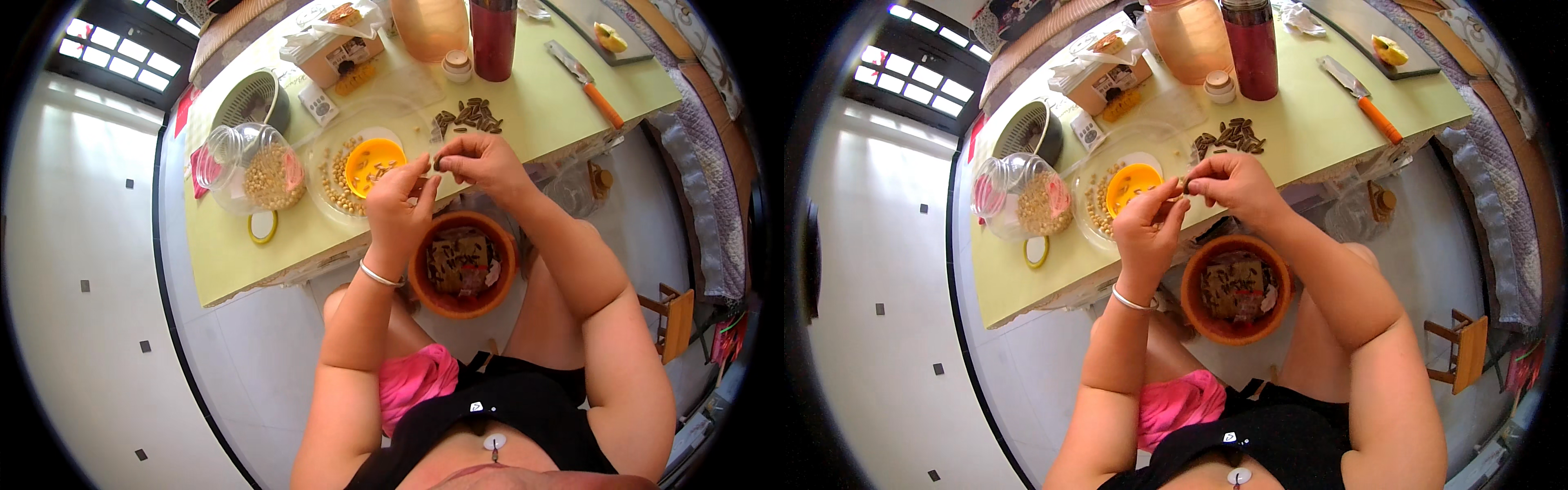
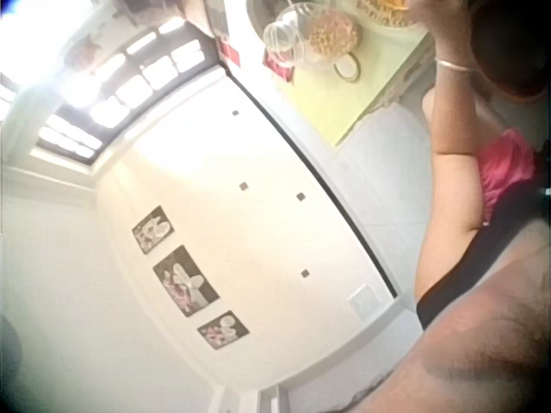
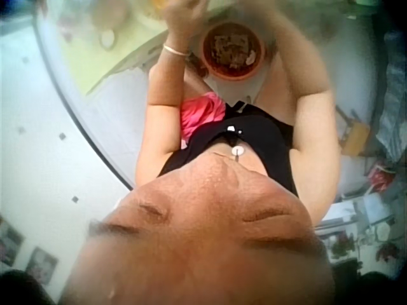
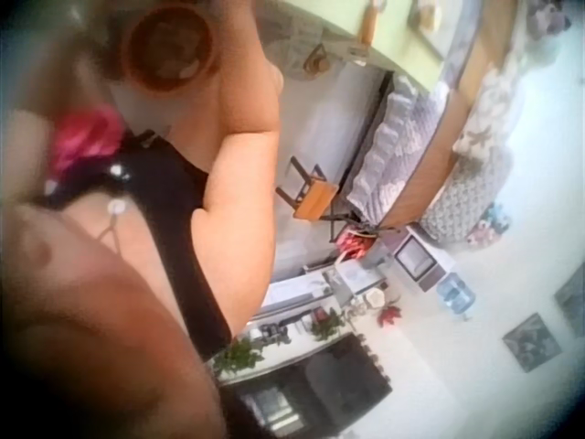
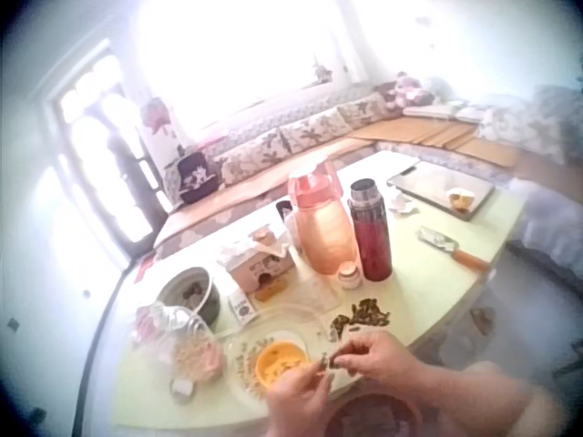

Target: The person sits on the floor and peels the outer husks off seeds by hand. They place the peeled seeds into a yellow bowl and discard the husks into a brown bowl held in their lap.

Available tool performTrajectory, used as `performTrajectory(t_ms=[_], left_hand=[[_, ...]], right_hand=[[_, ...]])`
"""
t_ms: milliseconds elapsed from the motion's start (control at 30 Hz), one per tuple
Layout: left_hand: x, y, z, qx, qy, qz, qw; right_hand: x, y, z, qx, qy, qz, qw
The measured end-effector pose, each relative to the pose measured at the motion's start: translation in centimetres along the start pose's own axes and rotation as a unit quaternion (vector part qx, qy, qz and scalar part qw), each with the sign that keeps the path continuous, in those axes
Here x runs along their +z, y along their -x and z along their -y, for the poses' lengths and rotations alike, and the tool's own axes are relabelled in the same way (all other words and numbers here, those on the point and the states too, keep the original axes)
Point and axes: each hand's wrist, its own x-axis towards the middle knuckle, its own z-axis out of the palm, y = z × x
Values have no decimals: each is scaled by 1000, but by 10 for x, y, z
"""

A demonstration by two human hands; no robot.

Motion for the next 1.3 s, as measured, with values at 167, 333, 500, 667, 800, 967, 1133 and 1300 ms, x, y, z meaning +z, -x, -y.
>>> performTrajectory(t_ms=[167, 333, 500, 667, 800, 967, 1133, 1300], left_hand=[[3, 1, -4, 27, -67, 0, 997], [5, -1, -10, 80, -165, -14, 983], [7, 0, -7, 74, -162, -8, 984], [11, 2, -11, 52, -171, -10, 984], [8, -2, -6, 53, -182, -8, 982], [11, 0, -7, 68, -184, -5, 981], [9, 2, -6, 78, -195, 10, 978], [10, 4, -8, 62, -164, 4, 984]], right_hand=[[10, 7, -2, 5, -28, -7, 1000], [18, 10, -2, 23, -51, -53, 997], [25, 12, 0, 19, -59, -83, 995], [24, 11, 0, 22, -43, -81, 996], [29, 13, -5, -24, -19, -99, 995], [27, 13, -4, -20, -21, -90, 996], [20, 8, -8, -35, 81, -65, 994], [24, 7, -12, -38, 56, -71, 995]])
